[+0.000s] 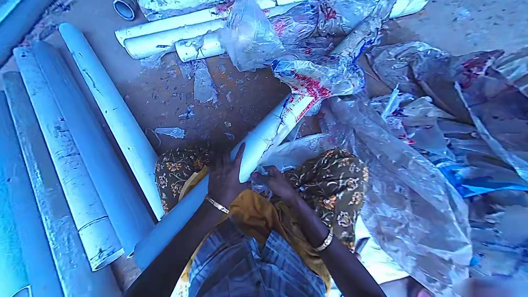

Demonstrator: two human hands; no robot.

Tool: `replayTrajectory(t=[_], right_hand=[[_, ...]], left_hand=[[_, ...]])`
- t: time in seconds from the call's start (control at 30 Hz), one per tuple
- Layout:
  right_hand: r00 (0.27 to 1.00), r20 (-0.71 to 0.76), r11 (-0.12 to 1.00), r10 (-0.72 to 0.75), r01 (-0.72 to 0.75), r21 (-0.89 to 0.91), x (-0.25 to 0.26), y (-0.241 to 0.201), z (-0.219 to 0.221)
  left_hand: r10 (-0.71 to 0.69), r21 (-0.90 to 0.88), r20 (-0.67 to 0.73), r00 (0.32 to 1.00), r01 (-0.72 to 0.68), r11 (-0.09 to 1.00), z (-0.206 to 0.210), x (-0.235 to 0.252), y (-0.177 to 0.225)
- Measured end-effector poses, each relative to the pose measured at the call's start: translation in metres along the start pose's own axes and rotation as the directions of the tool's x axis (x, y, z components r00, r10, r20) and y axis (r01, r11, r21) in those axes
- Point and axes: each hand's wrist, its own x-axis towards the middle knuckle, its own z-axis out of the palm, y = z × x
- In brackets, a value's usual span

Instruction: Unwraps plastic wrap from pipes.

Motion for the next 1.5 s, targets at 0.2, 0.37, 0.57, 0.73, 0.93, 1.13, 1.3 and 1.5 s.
replayTrajectory(t=[0.2,0.37,0.57,0.73,0.93,1.13,1.3,1.5], right_hand=[[0.996,-0.090,0.998,-0.017,0.022,0.053,-0.015,-0.049,-0.025],[0.703,-0.641,0.940,-0.308,0.123,-0.318,-0.090,-0.089,-0.149],[0.794,-0.397,0.427,-0.460,-0.194,-0.883,-0.033,-0.090,-0.144],[0.678,0.085,0.268,-0.730,0.399,-0.877,0.015,-0.067,-0.037],[0.602,0.457,0.049,-0.655,0.637,-0.769,0.055,-0.032,0.020],[0.675,0.629,0.177,-0.385,0.723,-0.668,0.071,-0.057,-0.009],[0.654,0.738,0.483,-0.168,0.707,-0.516,0.094,-0.083,-0.034],[0.774,0.412,0.494,-0.481,0.628,-0.601,0.066,-0.073,-0.017]], left_hand=[[0.243,-0.431,0.250,0.937,-0.117,0.895,-0.036,0.045,-0.055],[0.366,-0.638,0.285,0.886,-0.110,0.762,-0.033,0.069,-0.088],[0.396,-0.642,0.300,0.868,-0.123,0.757,-0.037,0.065,-0.083],[0.450,-0.644,0.337,0.827,-0.146,0.751,-0.038,0.070,-0.087],[0.537,-0.652,0.266,0.801,-0.261,0.712,-0.035,0.079,-0.095],[0.560,-0.762,0.255,0.788,-0.192,0.618,-0.026,0.086,-0.103],[0.574,-0.813,0.219,0.789,-0.178,0.554,-0.022,0.086,-0.103],[0.539,-0.752,0.272,0.797,-0.173,0.636,-0.027,0.092,-0.105]])
